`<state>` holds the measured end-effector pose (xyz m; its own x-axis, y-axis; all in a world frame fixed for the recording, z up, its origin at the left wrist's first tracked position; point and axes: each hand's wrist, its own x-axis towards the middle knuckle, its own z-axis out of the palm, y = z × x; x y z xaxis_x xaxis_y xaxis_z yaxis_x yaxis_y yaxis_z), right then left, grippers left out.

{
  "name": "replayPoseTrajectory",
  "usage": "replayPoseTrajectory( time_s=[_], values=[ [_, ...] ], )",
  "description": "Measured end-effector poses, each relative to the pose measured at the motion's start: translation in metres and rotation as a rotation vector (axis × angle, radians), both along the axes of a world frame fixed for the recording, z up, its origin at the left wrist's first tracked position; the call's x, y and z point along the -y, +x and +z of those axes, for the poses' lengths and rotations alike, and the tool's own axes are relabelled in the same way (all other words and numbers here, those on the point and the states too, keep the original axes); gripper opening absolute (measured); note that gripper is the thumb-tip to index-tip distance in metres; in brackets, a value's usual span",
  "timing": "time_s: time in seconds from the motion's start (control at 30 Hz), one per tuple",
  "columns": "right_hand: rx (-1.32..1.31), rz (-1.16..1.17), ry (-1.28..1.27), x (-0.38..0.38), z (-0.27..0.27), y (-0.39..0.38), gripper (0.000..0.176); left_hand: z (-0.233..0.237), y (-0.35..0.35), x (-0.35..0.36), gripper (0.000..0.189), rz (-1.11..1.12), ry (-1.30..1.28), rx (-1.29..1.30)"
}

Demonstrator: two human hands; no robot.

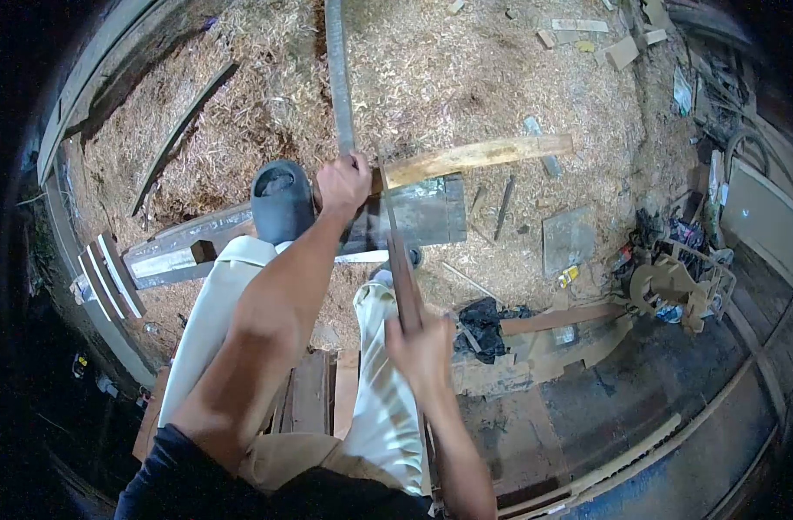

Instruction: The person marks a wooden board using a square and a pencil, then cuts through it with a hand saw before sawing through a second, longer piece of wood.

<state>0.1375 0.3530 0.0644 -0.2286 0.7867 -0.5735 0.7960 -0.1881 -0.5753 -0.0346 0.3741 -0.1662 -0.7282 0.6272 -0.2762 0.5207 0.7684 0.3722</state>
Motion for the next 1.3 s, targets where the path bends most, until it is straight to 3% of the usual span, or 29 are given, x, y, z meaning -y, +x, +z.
replayPoseTrajectory(
  time_s=[0.07, 0.13, 0.23, 0.3, 0.43, 0.53, 0.6, 0.67, 0.77, 0.87, 0.97, 1.03, 1.07, 1.17, 1.3],
  values=[
    [0.013, 0.098, 0.061, -0.03, -0.077, -0.035, 0.03, -0.001, 0.003, 0.0, 0.042, -0.009, -0.014, 0.048],
    [-0.035, -0.022, -0.03, -0.057, -0.095, -0.079, 0.031, -0.005, -0.009, 0.0, 0.043, -0.011, -0.033, 0.054],
    [0.008, -0.048, -0.143, -0.037, -0.069, -0.052, 0.033, -0.015, -0.005, 0.005, 0.044, -0.042, -0.047, 0.032],
    [-0.022, -0.075, -0.055, -0.016, -0.027, -0.031, 0.027, 0.003, -0.002, 0.003, 0.044, -0.004, -0.062, 0.076],
    [0.093, -0.104, -0.236, 0.009, 0.054, 0.007, 0.022, 0.008, -0.005, -0.004, 0.049, 0.015, -0.024, 0.06],
    [0.051, -0.053, -0.097, -0.001, 0.015, 0.001, 0.026, 0.009, -0.002, -0.003, 0.043, 0.013, -0.031, 0.026],
    [0.059, 0.016, -0.003, -0.028, -0.059, -0.03, 0.029, 0.01, -0.001, -0.003, 0.043, 0.016, -0.025, 0.06],
    [-0.032, -0.022, -0.045, -0.057, -0.095, -0.074, 0.03, 0.009, -0.009, -0.006, 0.043, 0.02, -0.017, 0.069],
    [0.02, -0.027, -0.137, -0.035, -0.08, -0.048, 0.031, 0.002, -0.004, 0.004, 0.043, -0.011, -0.013, 0.087],
    [0.01, -0.017, -0.065, -0.003, 0.007, -0.013, 0.022, 0.006, -0.005, -0.003, 0.043, 0.014, 0.001, 0.046],
    [0.03, -0.039, -0.091, 0.011, 0.036, 0.007, 0.016, 0.006, -0.004, -0.003, 0.043, 0.026, 0.051, 0.03],
    [0.072, -0.072, -0.129, 0.006, 0.03, 0.001, 0.016, 0.006, -0.005, -0.006, 0.043, 0.033, 0.037, 0.032],
    [0.012, 0.074, 0.037, 0.0, 0.0, 0.0, 0.02, 0.006, -0.001, -0.002, 0.043, 0.043, 0.016, 0.039],
    [-0.014, -0.019, 0.003, -0.034, -0.07, -0.049, 0.03, 0.003, -0.004, -0.004, 0.047, 0.052, -0.02, 0.088],
    [-0.015, -0.067, -0.122, -0.029, -0.039, -0.033, 0.024, 0.01, -0.005, -0.003, 0.049, 0.006, -0.041, 0.092]
  ],
)
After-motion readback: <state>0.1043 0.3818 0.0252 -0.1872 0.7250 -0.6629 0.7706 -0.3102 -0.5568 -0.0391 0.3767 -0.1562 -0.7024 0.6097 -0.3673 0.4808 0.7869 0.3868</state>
